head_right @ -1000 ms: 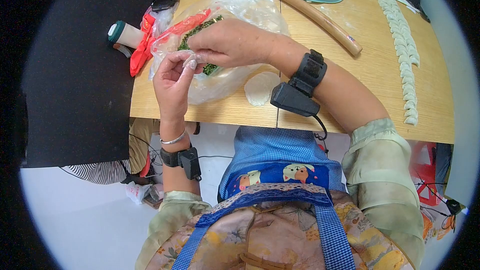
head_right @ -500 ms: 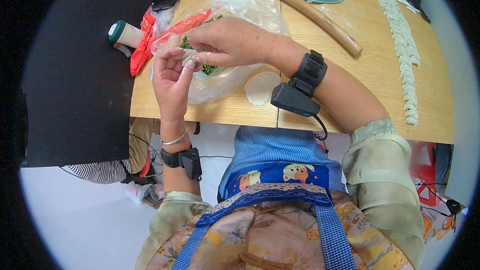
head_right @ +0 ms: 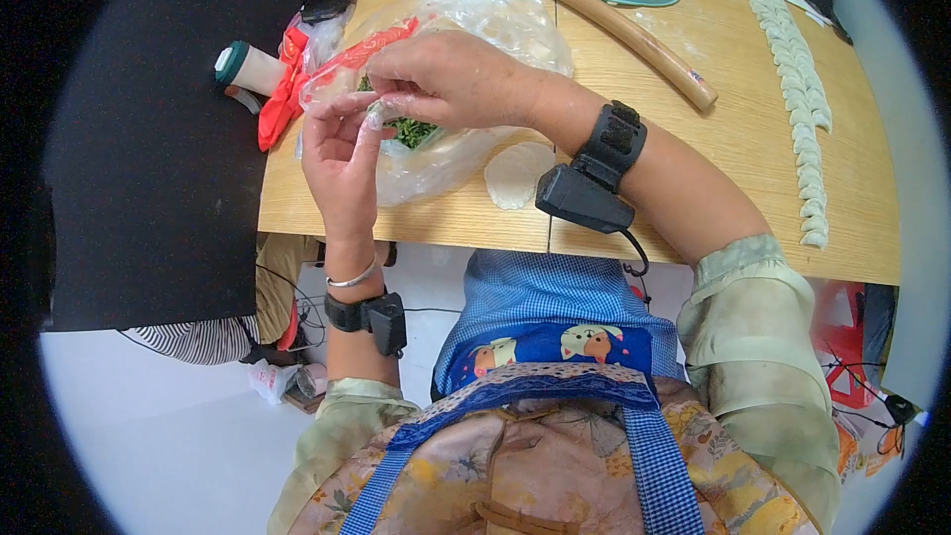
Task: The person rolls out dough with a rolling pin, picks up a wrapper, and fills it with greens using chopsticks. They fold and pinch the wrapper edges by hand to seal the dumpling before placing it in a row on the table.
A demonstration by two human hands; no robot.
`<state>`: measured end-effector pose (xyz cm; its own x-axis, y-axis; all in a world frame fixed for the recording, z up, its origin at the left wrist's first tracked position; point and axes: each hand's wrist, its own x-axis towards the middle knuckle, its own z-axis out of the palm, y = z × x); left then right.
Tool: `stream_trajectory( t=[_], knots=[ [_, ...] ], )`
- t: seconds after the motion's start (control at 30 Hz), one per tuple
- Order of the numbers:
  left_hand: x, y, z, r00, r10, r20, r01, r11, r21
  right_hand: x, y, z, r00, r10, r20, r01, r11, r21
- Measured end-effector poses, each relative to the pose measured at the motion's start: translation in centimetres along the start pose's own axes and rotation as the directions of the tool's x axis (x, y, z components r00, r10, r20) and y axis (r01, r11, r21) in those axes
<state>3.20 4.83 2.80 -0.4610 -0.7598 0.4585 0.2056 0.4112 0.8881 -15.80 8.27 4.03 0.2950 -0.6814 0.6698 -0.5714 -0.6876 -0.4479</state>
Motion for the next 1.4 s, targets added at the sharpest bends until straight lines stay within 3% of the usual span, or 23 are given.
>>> stream_trajectory(
  t=[0.07, 0.3, 0.4, 0.5, 0.6, 0.67, 0.7, 0.77, 0.9, 0.97, 1.2, 1.27, 1.4],
  knots=[
    [-0.1, -0.2, -0.2, 0.998, 0.070, 0.001, -0.070, 0.996, 0.053, 0.0, 0.0, 0.0, 1.000, 0.010, 0.002, -0.010, 1.000, 0.028],
    [-0.2, -0.8, -0.4, 1.000, 0.019, 0.013, -0.020, 0.996, 0.083, 0.0, 0.0, 0.0, 1.000, 0.023, 0.019, -0.024, 0.997, 0.072],
    [-0.2, -0.5, -0.2, 1.000, 0.000, -0.005, 0.000, 0.996, 0.089, 0.2, -0.4, -0.2, 0.998, 0.055, 0.017, -0.057, 0.982, 0.177],
    [-0.1, -0.4, 0.0, 0.998, -0.036, -0.050, 0.041, 0.994, 0.100, 0.0, -0.2, -0.1, 0.980, 0.164, 0.109, -0.181, 0.968, 0.176],
    [0.2, -0.6, 0.2, 0.999, -0.039, -0.027, 0.041, 0.996, 0.076, 0.1, 0.6, 0.5, 0.979, 0.187, 0.076, -0.202, 0.919, 0.338],
    [0.3, -0.9, 0.6, 0.997, 0.006, -0.072, -0.005, 1.000, 0.017, -0.1, 1.0, 0.1, 0.945, 0.294, 0.146, -0.325, 0.779, 0.536],
    [0.3, -0.9, 0.6, 0.998, 0.006, -0.070, -0.005, 1.000, 0.017, -0.1, 1.2, 0.1, 0.944, 0.295, 0.144, -0.325, 0.779, 0.536],
    [0.4, -0.9, 0.2, 0.999, -0.035, -0.026, 0.038, 0.986, 0.164, 0.0, 1.5, 0.0, 0.938, 0.316, 0.142, -0.335, 0.729, 0.597],
    [0.4, -1.0, -0.4, 0.995, -0.084, 0.046, 0.071, 0.967, 0.244, -0.1, 1.6, 0.0, 0.948, 0.287, 0.135, -0.307, 0.726, 0.615],
    [0.3, -1.0, -0.4, 0.995, -0.043, 0.093, 0.008, 0.938, 0.345, -0.1, 1.7, 0.0, 0.949, 0.277, 0.153, -0.314, 0.761, 0.568],
    [0.1, -1.0, 0.0, 0.996, 0.051, 0.074, -0.076, 0.915, 0.397, -0.1, 1.3, -0.1, 0.956, 0.255, 0.145, -0.293, 0.807, 0.513],
    [0.2, -1.0, -0.2, 0.985, 0.144, 0.100, -0.175, 0.848, 0.500, -0.1, 1.1, -0.3, 0.953, 0.256, 0.159, -0.302, 0.792, 0.531],
    [0.0, -1.0, -0.7, 0.991, 0.101, 0.092, -0.133, 0.859, 0.494, 0.0, 1.1, -0.3, 0.955, 0.243, 0.168, -0.296, 0.785, 0.544]
  ],
)
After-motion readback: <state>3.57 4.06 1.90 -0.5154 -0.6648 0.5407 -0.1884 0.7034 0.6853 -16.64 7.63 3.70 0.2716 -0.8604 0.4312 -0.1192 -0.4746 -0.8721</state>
